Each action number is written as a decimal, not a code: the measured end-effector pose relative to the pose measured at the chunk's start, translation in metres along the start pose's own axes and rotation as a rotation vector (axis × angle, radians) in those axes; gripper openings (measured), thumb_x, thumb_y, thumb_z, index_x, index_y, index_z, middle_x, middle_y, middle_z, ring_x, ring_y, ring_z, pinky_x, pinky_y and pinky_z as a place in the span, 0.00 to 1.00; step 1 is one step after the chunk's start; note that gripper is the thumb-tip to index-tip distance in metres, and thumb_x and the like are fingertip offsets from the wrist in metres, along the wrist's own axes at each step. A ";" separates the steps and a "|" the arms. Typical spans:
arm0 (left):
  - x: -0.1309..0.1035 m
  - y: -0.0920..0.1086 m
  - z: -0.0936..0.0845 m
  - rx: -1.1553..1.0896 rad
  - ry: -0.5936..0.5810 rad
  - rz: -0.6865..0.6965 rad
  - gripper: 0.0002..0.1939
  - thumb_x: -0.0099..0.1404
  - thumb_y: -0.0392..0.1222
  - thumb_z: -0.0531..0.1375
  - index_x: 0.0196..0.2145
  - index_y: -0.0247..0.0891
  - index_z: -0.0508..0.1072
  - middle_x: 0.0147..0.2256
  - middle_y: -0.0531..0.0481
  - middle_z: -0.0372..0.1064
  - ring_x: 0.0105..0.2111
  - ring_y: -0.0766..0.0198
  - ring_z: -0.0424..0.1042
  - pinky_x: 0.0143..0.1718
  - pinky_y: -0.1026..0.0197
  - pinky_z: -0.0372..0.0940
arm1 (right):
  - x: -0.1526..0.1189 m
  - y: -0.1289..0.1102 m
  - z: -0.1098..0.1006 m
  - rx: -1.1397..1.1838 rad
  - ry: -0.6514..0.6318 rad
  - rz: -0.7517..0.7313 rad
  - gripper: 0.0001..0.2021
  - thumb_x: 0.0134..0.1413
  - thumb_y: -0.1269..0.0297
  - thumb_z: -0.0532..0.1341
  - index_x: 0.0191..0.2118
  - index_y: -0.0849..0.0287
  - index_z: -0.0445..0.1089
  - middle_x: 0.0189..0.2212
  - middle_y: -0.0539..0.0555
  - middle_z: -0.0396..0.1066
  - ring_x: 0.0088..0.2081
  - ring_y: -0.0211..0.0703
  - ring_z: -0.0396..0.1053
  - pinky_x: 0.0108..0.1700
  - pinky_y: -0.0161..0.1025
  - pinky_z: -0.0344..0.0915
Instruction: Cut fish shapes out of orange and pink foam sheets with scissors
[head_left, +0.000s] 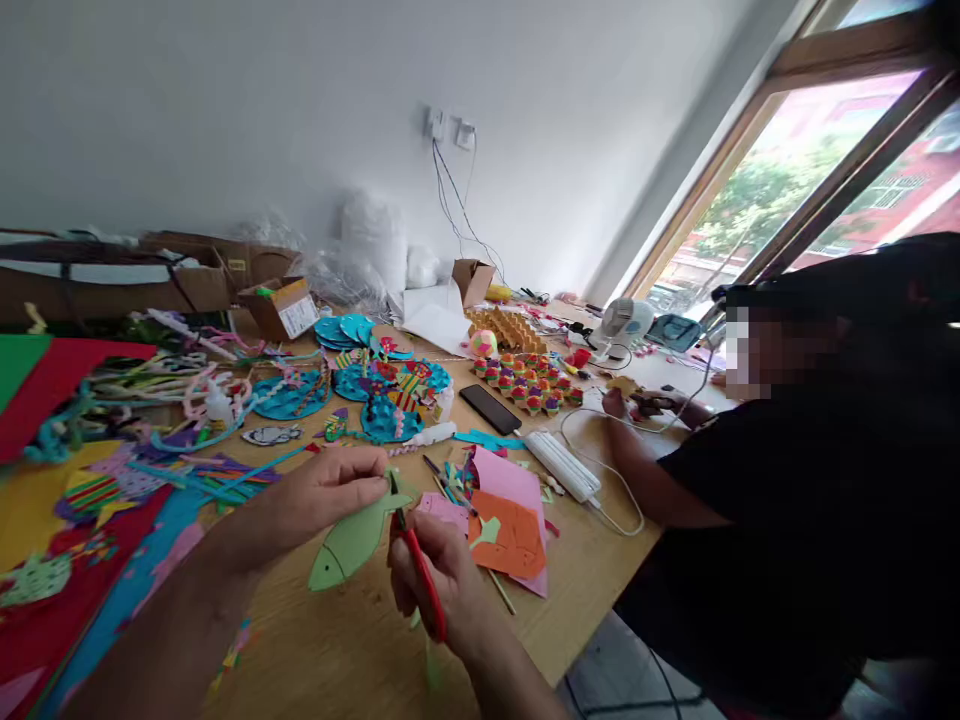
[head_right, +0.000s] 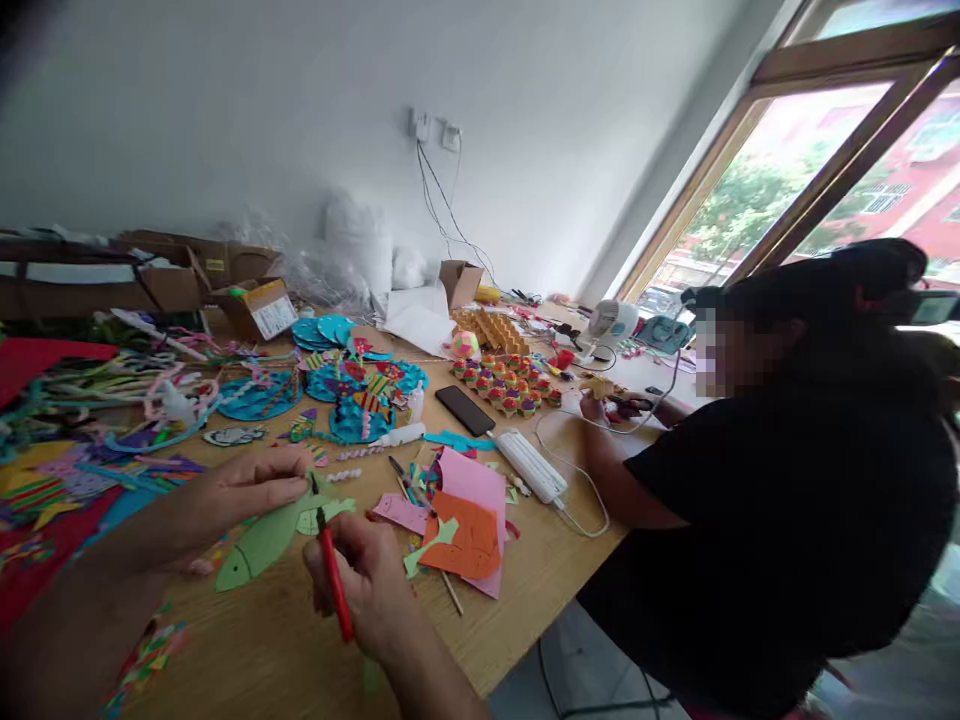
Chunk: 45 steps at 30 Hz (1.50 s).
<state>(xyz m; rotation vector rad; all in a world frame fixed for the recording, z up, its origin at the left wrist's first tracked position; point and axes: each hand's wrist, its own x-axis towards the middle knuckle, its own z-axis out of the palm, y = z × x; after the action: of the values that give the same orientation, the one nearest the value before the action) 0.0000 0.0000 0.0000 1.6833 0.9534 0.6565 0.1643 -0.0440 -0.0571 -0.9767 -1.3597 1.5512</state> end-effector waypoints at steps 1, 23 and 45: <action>-0.001 0.000 0.000 0.004 0.002 0.009 0.13 0.61 0.50 0.52 0.24 0.40 0.60 0.24 0.59 0.51 0.25 0.67 0.53 0.26 0.64 0.52 | 0.000 0.001 -0.001 0.000 -0.007 -0.014 0.23 0.48 0.42 0.61 0.21 0.58 0.58 0.11 0.42 0.55 0.14 0.28 0.51 0.16 0.27 0.47; 0.002 -0.010 0.001 0.027 -0.153 -0.058 0.13 0.59 0.51 0.54 0.24 0.39 0.60 0.24 0.58 0.52 0.26 0.66 0.55 0.26 0.65 0.52 | -0.010 0.007 -0.018 -0.144 -0.019 0.041 0.19 0.50 0.53 0.63 0.19 0.57 0.57 0.11 0.43 0.56 0.13 0.29 0.52 0.15 0.27 0.48; 0.009 0.009 0.006 0.150 -0.309 -0.163 0.11 0.55 0.45 0.55 0.21 0.40 0.58 0.23 0.58 0.48 0.24 0.67 0.49 0.24 0.64 0.47 | -0.026 0.018 -0.035 -0.227 -0.080 0.020 0.17 0.55 0.58 0.61 0.21 0.58 0.57 0.14 0.42 0.55 0.14 0.29 0.54 0.16 0.27 0.51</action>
<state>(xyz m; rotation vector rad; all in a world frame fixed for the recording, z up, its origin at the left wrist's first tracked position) 0.0119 0.0030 0.0068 1.7532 0.9205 0.2118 0.2047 -0.0569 -0.0783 -1.0767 -1.6135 1.4866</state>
